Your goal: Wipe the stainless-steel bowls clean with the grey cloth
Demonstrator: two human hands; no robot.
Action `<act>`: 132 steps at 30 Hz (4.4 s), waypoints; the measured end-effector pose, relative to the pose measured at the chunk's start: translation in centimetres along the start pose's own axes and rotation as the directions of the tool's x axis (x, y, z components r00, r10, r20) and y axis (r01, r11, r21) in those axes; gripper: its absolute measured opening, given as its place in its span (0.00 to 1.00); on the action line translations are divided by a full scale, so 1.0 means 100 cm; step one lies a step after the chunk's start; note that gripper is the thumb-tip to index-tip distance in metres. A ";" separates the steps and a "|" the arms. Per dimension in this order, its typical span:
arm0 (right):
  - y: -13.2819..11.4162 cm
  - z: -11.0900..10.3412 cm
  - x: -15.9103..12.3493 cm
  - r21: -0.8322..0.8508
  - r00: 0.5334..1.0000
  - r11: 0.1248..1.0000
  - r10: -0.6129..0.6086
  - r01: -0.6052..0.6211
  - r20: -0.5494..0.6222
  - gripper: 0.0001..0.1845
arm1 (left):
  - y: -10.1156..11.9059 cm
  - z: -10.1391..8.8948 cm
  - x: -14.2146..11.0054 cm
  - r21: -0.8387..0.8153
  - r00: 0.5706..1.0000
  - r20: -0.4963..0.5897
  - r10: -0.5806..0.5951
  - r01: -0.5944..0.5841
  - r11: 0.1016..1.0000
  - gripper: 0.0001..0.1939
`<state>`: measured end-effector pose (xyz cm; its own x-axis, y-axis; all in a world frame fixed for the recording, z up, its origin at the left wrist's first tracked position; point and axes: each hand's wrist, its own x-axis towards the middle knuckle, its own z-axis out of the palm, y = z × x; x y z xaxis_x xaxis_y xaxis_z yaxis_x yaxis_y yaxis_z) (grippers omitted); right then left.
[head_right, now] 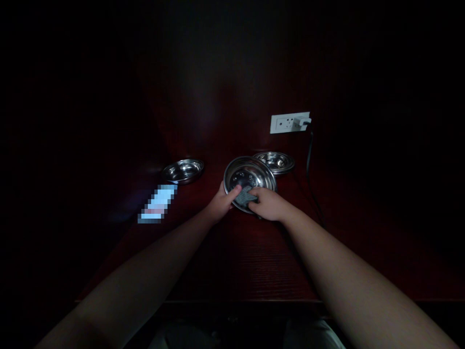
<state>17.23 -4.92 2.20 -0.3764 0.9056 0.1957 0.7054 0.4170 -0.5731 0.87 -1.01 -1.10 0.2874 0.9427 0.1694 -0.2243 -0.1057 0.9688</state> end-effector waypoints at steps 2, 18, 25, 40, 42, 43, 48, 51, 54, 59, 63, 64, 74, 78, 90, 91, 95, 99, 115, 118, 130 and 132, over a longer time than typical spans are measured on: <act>-0.001 0.000 0.000 0.010 1.000 1.000 0.006 -0.006 0.006 0.06 | 0.000 0.000 0.000 -0.017 1.000 0.010 -0.002 0.002 1.000 0.32; 0.003 0.004 0.002 0.096 1.000 0.995 0.021 -0.019 -0.023 0.09 | 0.001 0.001 -0.004 0.004 0.992 0.074 0.106 -0.106 0.994 0.37; 0.003 0.003 0.003 0.066 1.000 0.997 -0.030 0.030 -0.011 0.08 | 0.002 0.001 -0.003 0.021 0.992 0.060 0.113 -0.115 0.993 0.35; 0.003 0.000 0.002 -0.122 0.998 0.992 -0.037 0.032 -0.042 0.08 | 0.000 -0.001 -0.001 0.015 0.989 0.071 0.130 -0.131 0.991 0.34; 0.003 0.001 0.002 -0.104 0.999 0.994 -0.034 0.030 -0.039 0.07 | -0.001 -0.001 -0.001 0.016 0.990 0.073 0.124 -0.125 0.992 0.35; 0.004 0.001 0.001 -0.094 0.999 0.995 -0.034 0.030 -0.038 0.07 | -0.001 -0.001 -0.001 0.016 0.990 0.070 0.119 -0.120 0.993 0.35; 0.005 0.002 0.002 -0.055 0.999 0.998 -0.039 0.037 -0.035 0.07 | -0.001 -0.001 -0.002 0.021 0.991 0.053 0.122 -0.124 0.992 0.34; 0.005 0.002 0.002 -0.055 0.998 0.997 -0.048 0.046 -0.030 0.08 | -0.001 0.000 -0.002 0.025 0.989 0.054 0.139 -0.141 0.990 0.33; 0.004 0.001 0.001 -0.043 0.998 0.998 -0.049 0.047 -0.045 0.07 | -0.001 0.000 -0.002 0.008 0.990 0.052 0.131 -0.131 0.991 0.34; 0.004 0.001 0.002 -0.033 0.999 0.998 -0.045 0.044 -0.026 0.08 | -0.001 0.000 -0.002 0.015 0.991 0.051 0.120 -0.121 0.992 0.34; 0.005 0.002 0.002 -0.047 0.999 0.998 -0.048 0.047 -0.024 0.08 | 0.000 0.000 -0.002 0.040 0.990 0.044 0.136 -0.138 0.990 0.33; 0.005 0.002 0.002 -0.048 0.999 0.998 -0.048 0.047 -0.025 0.08 | 0.000 0.000 -0.002 0.040 0.989 0.049 0.141 -0.143 0.989 0.33; 0.004 0.002 0.002 -0.015 0.999 0.999 -0.036 0.036 -0.031 0.08 | -0.001 0.000 -0.002 0.039 0.989 0.054 0.134 -0.136 0.990 0.34; 0.004 0.002 0.002 -0.026 0.999 0.999 -0.041 0.041 -0.029 0.08 | -0.001 0.000 -0.001 0.058 0.987 0.060 0.146 -0.149 0.987 0.32; 0.002 0.001 0.002 -0.051 0.999 0.998 -0.043 0.042 -0.010 0.08 | 0.000 0.000 -0.001 0.065 0.983 0.075 0.169 -0.174 0.983 0.33; 0.002 0.001 0.002 -0.049 0.999 0.998 -0.046 0.045 -0.010 0.08 | 0.000 0.000 -0.001 0.064 0.983 0.076 0.168 -0.173 0.983 0.33; 0.002 0.001 0.002 -0.036 0.999 0.998 -0.044 0.044 -0.008 0.08 | 0.001 0.000 -0.002 0.047 0.983 0.073 0.166 -0.170 0.984 0.34; 0.005 0.003 0.003 -0.026 0.999 0.999 -0.039 0.039 -0.011 0.07 | -0.001 0.000 -0.001 0.043 0.984 0.073 0.162 -0.166 0.985 0.35; 0.008 0.004 0.004 -0.006 0.999 0.999 -0.040 0.040 -0.018 0.07 | -0.001 0.000 -0.001 0.047 0.984 0.073 0.165 -0.169 0.985 0.33; 0.009 0.004 0.004 -0.009 0.999 0.999 -0.043 0.043 -0.028 0.07 | -0.001 0.000 -0.001 0.052 0.983 0.077 0.169 -0.173 0.984 0.32; 0.005 0.003 0.003 -0.026 0.999 0.999 -0.044 0.043 -0.015 0.07 | -0.002 0.000 0.000 0.063 0.984 0.074 0.160 -0.165 0.984 0.33; 0.005 0.002 0.003 -0.022 0.999 0.999 -0.040 0.040 -0.019 0.07 | -0.002 0.000 0.000 0.066 0.985 0.070 0.160 -0.165 0.984 0.33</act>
<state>17.32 -4.49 1.78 -0.3926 0.8894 0.2340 0.7029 0.4542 -0.5473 0.86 -1.01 -1.28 0.3122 0.8890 0.3350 -0.2063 -0.2807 0.9374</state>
